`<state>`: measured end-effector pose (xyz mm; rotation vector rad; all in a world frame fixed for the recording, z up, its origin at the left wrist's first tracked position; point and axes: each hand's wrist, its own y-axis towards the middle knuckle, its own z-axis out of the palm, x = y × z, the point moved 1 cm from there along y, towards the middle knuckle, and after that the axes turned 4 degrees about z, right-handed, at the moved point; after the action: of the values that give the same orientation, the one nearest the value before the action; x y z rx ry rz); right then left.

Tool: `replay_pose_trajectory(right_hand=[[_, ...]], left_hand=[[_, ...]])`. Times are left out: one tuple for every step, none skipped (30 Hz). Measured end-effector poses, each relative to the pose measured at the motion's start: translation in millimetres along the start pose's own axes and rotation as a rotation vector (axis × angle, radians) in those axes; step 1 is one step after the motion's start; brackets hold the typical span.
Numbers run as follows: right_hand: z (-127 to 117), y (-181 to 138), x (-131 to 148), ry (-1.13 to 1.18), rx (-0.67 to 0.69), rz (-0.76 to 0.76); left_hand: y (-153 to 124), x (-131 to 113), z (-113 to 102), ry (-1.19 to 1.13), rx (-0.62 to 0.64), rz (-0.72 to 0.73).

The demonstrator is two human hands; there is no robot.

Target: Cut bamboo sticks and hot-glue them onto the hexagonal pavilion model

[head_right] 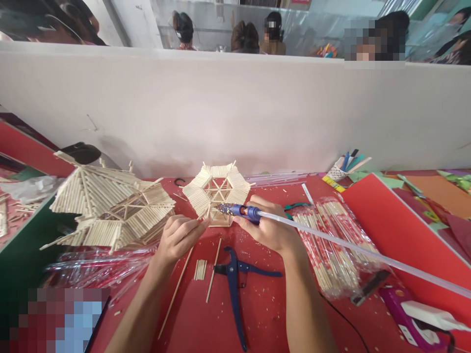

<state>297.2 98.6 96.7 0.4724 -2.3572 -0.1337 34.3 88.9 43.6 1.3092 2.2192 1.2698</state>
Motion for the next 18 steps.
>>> replay_pose_trajectory(right_hand=[[0.0,0.1,-0.4,0.003,0.003,0.007],[0.2,0.1,-0.7,0.004,0.005,0.018],[0.5,0.0,-1.1,0.004,0.01,0.028],[0.9,0.0,-1.3,0.004,0.015,0.036],[1.4,0.0,-1.6,0.003,0.019,0.039],[1.9,0.0,-1.8,0.0,0.022,0.039],[2.4,0.0,-1.9,-0.004,0.024,0.037],[2.9,0.1,-2.1,-0.009,0.026,0.035],[3.3,0.2,-2.2,-0.012,0.026,0.033],[3.7,0.3,-2.4,-0.014,0.025,0.03],[3.9,0.4,-2.5,-0.015,0.023,0.027],[4.1,0.5,-2.5,-0.016,0.021,0.022],[4.0,0.5,-2.6,-0.018,0.018,0.019],[3.9,0.6,-2.7,-0.021,0.016,0.019],[3.7,0.6,-2.8,-0.024,0.015,0.019],[3.5,0.6,-2.9,-0.027,0.015,0.021],[3.3,0.7,-2.9,-0.028,0.013,0.023],[3.2,0.9,-2.8,-0.027,0.01,0.023]], left_hand=[[0.3,-0.2,0.3,0.006,0.005,0.001],[0.9,-0.4,0.5,0.012,0.011,-0.001],[1.7,-0.8,0.5,0.017,0.015,-0.004],[2.6,-1.2,0.5,0.02,0.02,-0.01],[3.4,-1.7,0.6,0.021,0.023,-0.015],[4.0,-2.2,0.7,0.022,0.026,-0.019],[4.3,-2.8,1.0,0.022,0.026,-0.022],[4.3,-3.2,1.4,0.025,0.024,-0.028],[4.0,-3.6,1.9,0.03,0.021,-0.038],[3.5,-3.9,2.6,0.036,0.017,-0.051],[2.8,-4.2,3.4,0.041,0.014,-0.063],[2.1,-4.4,4.3,0.045,0.013,-0.075],[1.4,-4.7,5.2,0.049,0.012,-0.084],[0.8,-4.9,6.1,0.051,0.012,-0.093],[0.3,-5.1,7.0,0.052,0.012,-0.101],[-0.1,-5.3,7.7,0.05,0.012,-0.11],[-0.4,-5.4,8.2,0.046,0.012,-0.12],[-0.8,-5.4,8.7,0.041,0.012,-0.13]])
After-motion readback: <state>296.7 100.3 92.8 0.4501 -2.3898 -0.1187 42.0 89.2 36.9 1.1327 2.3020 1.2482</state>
